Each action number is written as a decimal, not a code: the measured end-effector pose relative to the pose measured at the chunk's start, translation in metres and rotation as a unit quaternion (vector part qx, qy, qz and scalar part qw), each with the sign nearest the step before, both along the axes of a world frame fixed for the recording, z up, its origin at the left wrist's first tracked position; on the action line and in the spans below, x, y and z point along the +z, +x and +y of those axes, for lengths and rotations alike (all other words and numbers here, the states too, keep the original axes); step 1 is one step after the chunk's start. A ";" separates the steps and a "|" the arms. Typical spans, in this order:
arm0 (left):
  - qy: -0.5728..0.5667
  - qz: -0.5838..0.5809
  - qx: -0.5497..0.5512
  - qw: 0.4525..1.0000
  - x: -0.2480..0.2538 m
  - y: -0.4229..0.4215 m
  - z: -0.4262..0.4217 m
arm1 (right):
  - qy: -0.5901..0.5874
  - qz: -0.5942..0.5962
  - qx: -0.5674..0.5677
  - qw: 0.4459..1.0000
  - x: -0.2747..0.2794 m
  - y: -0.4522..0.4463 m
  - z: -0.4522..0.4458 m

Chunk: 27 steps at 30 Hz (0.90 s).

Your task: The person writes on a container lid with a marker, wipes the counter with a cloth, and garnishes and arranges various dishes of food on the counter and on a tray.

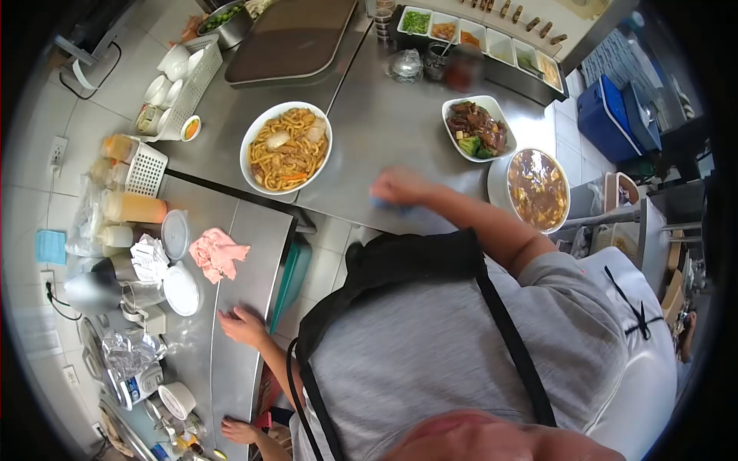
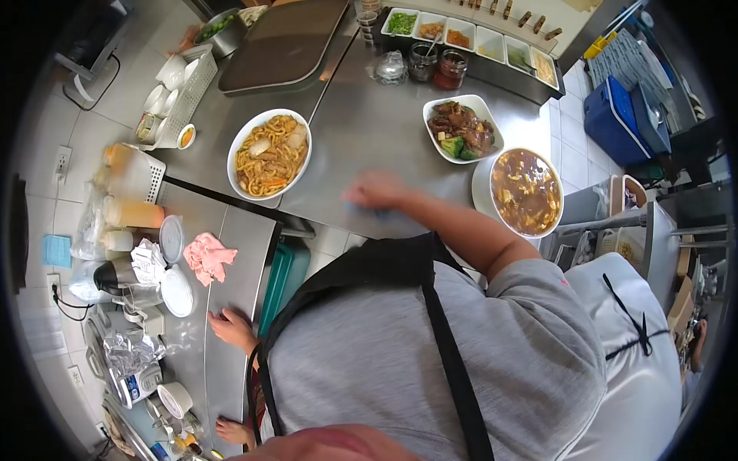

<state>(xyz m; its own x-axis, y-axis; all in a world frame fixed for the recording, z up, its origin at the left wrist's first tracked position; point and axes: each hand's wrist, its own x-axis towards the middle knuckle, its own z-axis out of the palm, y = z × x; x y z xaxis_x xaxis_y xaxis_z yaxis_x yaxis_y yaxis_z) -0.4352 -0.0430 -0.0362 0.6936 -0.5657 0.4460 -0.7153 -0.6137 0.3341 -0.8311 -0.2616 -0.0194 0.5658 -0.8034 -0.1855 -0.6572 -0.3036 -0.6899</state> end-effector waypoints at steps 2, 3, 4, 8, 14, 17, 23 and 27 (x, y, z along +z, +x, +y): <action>0.022 -0.014 0.000 1.000 -0.001 0.002 0.003 | -0.089 -0.024 -0.177 0.980 0.013 -0.010 -0.024; 0.019 -0.024 -0.005 1.000 -0.004 0.005 0.005 | -0.147 0.012 -0.230 0.962 0.020 -0.014 -0.034; 0.014 -0.035 -0.011 0.999 -0.008 0.007 0.005 | -0.204 0.047 -0.283 0.936 0.024 -0.017 -0.040; 0.016 -0.039 0.002 0.999 -0.009 0.006 0.001 | -0.191 0.196 -0.179 0.945 0.010 0.012 -0.020; 0.020 -0.041 0.008 0.999 -0.011 0.008 0.000 | -0.095 0.085 0.102 0.987 0.016 0.067 0.017; 0.018 -0.034 0.005 0.999 -0.009 0.010 0.001 | -0.055 0.065 -0.009 0.996 0.035 0.053 -0.012; 0.016 -0.034 -0.007 0.999 -0.010 0.011 0.002 | -0.155 0.007 -0.016 0.988 0.069 -0.024 -0.109; 0.048 -0.032 0.011 0.998 -0.012 0.012 0.001 | -0.249 0.048 -0.137 0.957 0.107 -0.075 -0.194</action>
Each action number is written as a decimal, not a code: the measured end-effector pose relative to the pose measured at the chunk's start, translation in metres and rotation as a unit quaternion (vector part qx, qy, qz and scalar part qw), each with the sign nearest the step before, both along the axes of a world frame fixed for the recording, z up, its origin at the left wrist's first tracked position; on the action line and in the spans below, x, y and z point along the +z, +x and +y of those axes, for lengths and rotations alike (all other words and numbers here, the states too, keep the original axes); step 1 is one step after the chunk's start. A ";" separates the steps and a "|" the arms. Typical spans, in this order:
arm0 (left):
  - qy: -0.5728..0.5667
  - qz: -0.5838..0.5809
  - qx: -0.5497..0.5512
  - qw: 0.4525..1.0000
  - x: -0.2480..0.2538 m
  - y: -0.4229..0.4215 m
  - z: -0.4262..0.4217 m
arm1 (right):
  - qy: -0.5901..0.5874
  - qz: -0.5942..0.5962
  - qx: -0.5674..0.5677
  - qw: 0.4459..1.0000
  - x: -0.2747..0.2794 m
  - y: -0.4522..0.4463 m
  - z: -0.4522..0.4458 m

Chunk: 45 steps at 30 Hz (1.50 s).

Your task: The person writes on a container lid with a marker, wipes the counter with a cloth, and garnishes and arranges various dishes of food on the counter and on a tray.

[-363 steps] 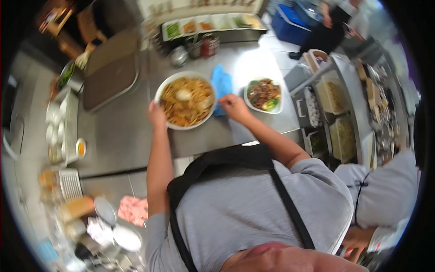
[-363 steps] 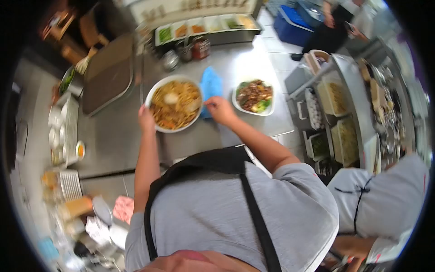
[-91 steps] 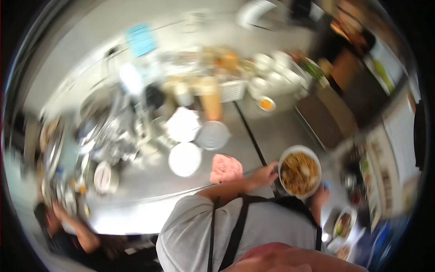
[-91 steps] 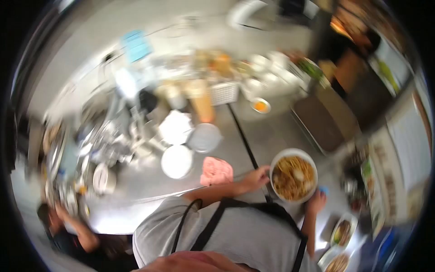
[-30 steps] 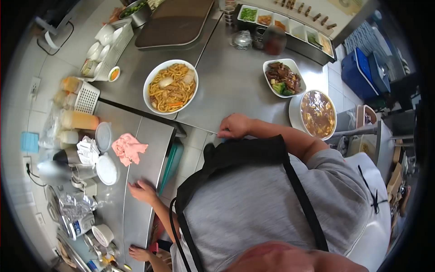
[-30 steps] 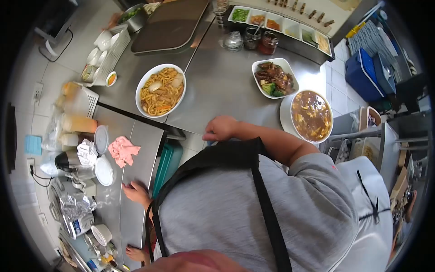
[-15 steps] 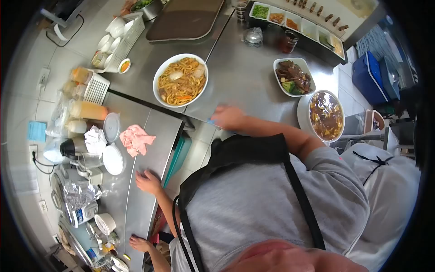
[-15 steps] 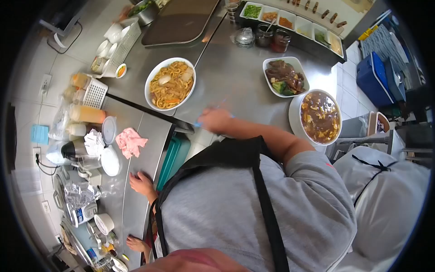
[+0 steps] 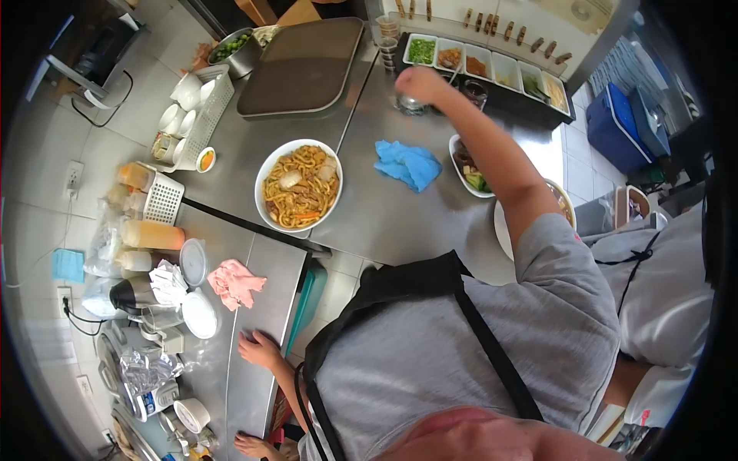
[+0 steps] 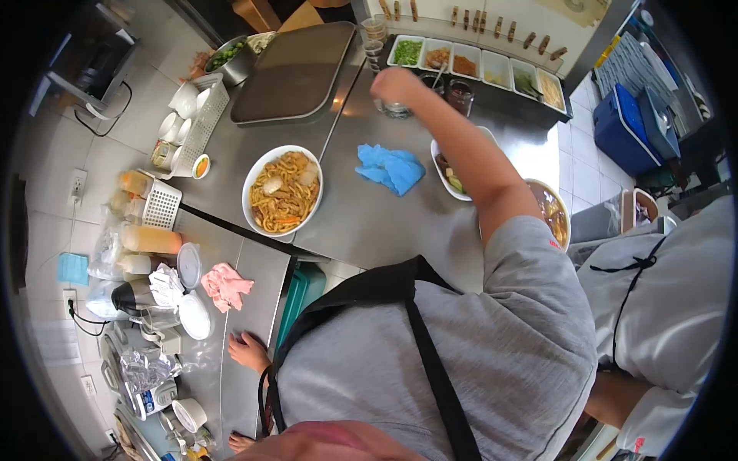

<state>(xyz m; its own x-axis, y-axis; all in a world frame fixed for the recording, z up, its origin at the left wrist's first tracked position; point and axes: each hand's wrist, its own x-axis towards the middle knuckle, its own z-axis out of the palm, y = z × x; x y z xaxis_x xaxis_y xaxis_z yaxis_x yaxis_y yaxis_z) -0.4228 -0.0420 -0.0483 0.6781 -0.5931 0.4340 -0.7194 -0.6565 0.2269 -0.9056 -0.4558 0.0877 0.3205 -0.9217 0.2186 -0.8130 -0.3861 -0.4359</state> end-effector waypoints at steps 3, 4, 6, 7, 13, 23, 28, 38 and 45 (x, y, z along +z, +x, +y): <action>0.001 -0.028 -0.005 1.000 -0.002 0.001 0.000 | -0.040 0.215 -0.076 0.973 -0.051 -0.049 -0.097; 0.005 -0.033 -0.004 0.999 -0.003 0.001 -0.001 | -0.012 0.154 -0.151 0.976 -0.055 -0.053 -0.106; 0.017 -0.041 0.000 0.999 -0.002 0.000 -0.001 | 0.045 0.029 -0.295 0.954 -0.057 -0.055 -0.114; 0.022 -0.023 0.005 0.999 0.000 -0.001 -0.002 | 0.079 0.004 -0.319 0.944 -0.045 -0.050 -0.108; 0.034 -0.031 0.022 0.999 0.002 -0.005 -0.006 | 0.137 0.049 -0.357 0.923 -0.034 -0.035 -0.120; 0.034 -0.042 0.013 0.998 0.005 -0.006 -0.006 | 0.119 0.162 -0.334 0.921 0.003 -0.055 -0.120; 0.048 -0.017 0.020 0.999 0.010 -0.008 -0.008 | 0.131 0.188 -0.297 0.927 0.002 -0.045 -0.103; 0.020 -0.013 0.023 0.999 0.009 -0.009 -0.009 | 0.060 0.178 -0.242 0.952 -0.038 -0.102 -0.134; 0.011 -0.024 0.022 0.999 0.006 -0.007 -0.009 | 0.028 0.258 -0.233 0.937 -0.029 -0.115 -0.128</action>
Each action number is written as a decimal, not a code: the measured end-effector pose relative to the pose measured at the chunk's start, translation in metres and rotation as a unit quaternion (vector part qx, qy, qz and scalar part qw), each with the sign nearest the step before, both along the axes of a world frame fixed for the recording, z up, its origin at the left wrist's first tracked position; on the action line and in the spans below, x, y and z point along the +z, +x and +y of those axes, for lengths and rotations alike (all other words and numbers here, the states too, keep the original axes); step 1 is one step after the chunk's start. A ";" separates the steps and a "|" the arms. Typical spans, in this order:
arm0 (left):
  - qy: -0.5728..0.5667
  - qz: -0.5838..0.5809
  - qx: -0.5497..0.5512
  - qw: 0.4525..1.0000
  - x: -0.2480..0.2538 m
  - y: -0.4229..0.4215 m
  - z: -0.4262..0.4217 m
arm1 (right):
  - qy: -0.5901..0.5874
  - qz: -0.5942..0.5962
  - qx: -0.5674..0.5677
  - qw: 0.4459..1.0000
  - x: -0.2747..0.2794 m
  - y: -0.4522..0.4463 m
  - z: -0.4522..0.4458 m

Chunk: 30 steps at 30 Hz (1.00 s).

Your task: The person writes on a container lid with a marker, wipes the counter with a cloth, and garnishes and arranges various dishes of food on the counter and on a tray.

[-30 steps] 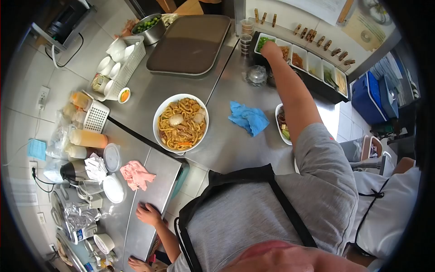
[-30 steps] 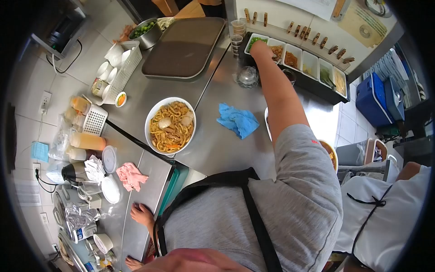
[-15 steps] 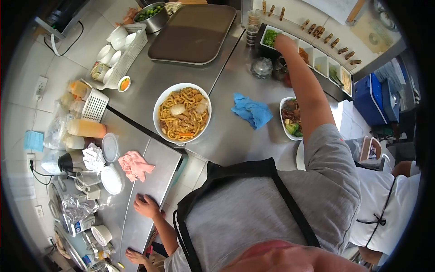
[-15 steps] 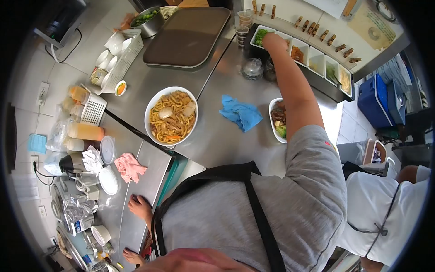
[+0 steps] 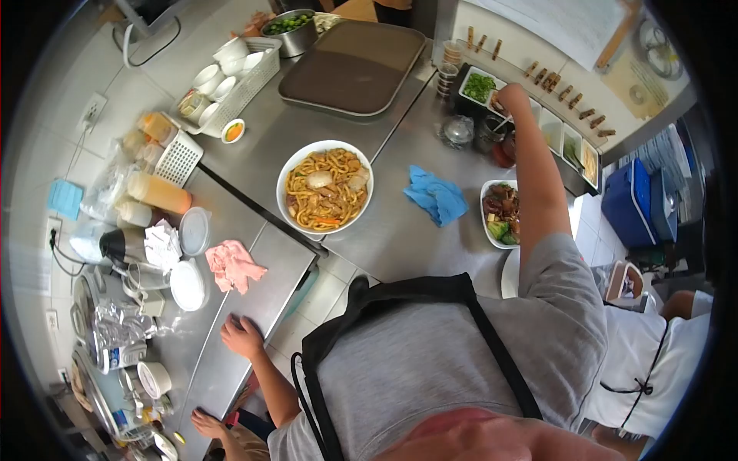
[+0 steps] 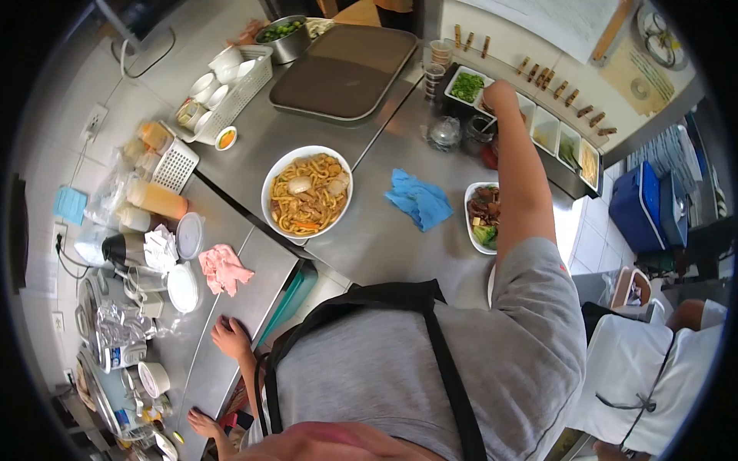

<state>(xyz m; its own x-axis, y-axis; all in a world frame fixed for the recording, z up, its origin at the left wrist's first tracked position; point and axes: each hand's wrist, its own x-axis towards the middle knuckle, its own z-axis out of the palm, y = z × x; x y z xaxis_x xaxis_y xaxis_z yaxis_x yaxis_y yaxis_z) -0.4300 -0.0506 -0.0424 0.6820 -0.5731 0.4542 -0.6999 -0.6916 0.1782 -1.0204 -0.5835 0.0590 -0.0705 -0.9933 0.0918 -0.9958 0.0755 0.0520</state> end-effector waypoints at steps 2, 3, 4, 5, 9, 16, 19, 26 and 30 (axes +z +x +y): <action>0.002 -0.001 0.004 1.000 -0.003 0.004 0.003 | -0.036 0.006 0.049 0.998 0.012 0.019 0.004; 0.002 0.020 0.006 1.000 0.001 0.002 0.002 | -0.110 -0.063 0.065 0.990 0.020 0.032 0.014; -0.003 0.017 0.006 1.000 0.002 0.002 0.002 | -0.182 -0.132 0.081 0.971 0.029 0.046 0.024; -0.009 0.016 0.003 1.000 0.001 0.001 0.002 | -0.155 -0.206 0.092 0.962 0.040 0.063 0.034; -0.014 0.020 0.014 1.000 0.004 -0.002 0.001 | -0.039 -0.422 0.126 0.897 0.067 0.148 0.093; -0.013 0.026 0.017 0.999 0.007 -0.003 0.002 | 0.074 -0.500 0.232 0.831 0.009 0.266 0.172; -0.010 0.031 0.018 0.999 0.008 -0.003 0.003 | 0.030 -0.433 0.261 0.862 -0.010 0.289 0.200; -0.025 0.034 0.009 0.999 0.006 -0.002 0.001 | -0.076 -0.403 0.321 0.854 -0.027 0.294 0.215; -0.034 0.036 0.004 0.999 0.008 -0.004 0.001 | -0.102 -0.447 0.314 0.832 -0.030 0.286 0.194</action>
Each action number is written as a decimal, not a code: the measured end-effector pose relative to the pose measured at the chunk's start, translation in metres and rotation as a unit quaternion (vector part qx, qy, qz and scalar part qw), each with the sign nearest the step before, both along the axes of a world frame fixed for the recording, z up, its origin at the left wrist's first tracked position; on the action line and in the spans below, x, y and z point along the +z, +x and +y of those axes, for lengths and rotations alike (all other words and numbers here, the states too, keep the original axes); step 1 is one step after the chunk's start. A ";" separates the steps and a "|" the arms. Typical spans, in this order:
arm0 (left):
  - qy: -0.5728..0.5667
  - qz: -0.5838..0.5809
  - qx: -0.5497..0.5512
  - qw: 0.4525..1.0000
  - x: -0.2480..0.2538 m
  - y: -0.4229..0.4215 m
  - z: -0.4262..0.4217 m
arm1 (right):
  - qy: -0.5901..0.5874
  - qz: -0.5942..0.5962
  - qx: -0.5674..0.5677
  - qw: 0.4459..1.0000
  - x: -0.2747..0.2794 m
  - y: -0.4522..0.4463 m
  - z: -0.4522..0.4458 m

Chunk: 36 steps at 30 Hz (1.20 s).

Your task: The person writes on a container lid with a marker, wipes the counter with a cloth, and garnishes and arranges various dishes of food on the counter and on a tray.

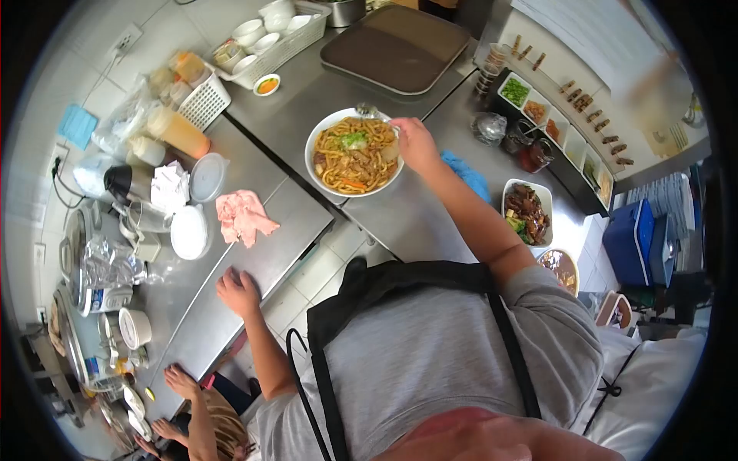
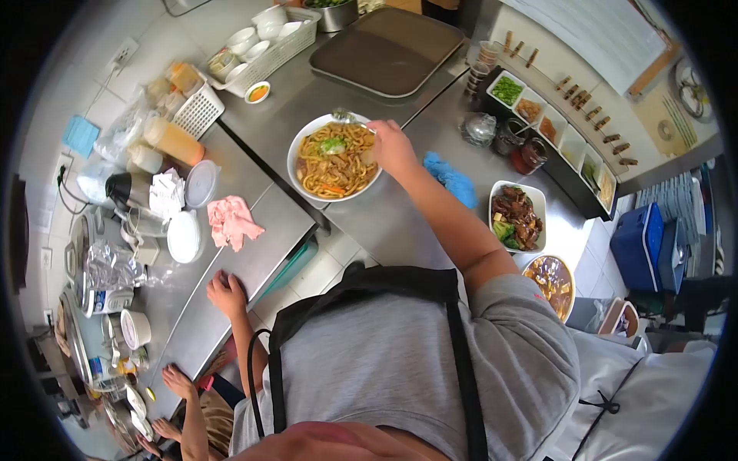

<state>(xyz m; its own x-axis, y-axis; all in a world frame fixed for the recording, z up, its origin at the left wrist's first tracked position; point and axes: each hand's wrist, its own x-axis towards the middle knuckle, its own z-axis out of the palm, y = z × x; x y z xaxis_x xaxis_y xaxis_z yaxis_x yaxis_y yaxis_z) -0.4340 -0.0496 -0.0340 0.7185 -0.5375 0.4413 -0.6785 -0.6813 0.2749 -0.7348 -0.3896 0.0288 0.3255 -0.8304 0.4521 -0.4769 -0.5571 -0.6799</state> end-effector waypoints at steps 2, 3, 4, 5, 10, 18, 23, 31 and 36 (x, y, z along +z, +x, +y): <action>0.012 0.018 -0.001 1.000 -0.001 0.002 0.002 | 0.041 -0.072 -0.043 0.996 0.000 -0.014 -0.026; 0.018 0.026 -0.009 0.999 -0.001 0.003 0.001 | 0.052 -0.090 -0.067 0.992 0.002 -0.028 -0.043; 0.013 0.020 -0.017 1.000 -0.003 0.003 0.002 | 0.060 -0.109 -0.095 0.988 0.006 -0.046 -0.061; 0.007 0.013 -0.024 1.000 -0.004 0.004 0.003 | 0.068 -0.130 -0.123 0.981 0.011 -0.066 -0.077; 0.019 -0.010 -0.019 1.000 -0.006 0.005 0.003 | 0.051 0.033 -0.373 0.926 0.038 -0.177 -0.114; 0.043 -0.026 -0.009 0.999 -0.006 0.005 0.002 | 0.167 0.258 -0.387 0.869 0.052 -0.245 -0.157; 0.050 -0.018 -0.003 0.999 -0.007 0.005 0.002 | 0.289 0.289 -0.425 0.807 0.036 -0.273 -0.169; 0.051 -0.028 -0.010 0.998 -0.005 0.004 0.001 | 0.245 0.393 -0.384 0.799 0.038 -0.293 -0.193; 0.058 -0.027 -0.007 0.998 -0.007 0.005 0.001 | 0.214 0.362 -0.436 0.796 0.041 -0.276 -0.178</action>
<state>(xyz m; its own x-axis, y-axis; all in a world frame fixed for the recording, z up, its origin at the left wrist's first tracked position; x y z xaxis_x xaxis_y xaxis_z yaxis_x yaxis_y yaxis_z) -0.4289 -0.0482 -0.0413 0.6879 -0.5967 0.4133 -0.6995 -0.6969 0.1582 -1.0108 -0.5674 0.0699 -0.4117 -0.9110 0.0230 -0.9085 0.4083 -0.0888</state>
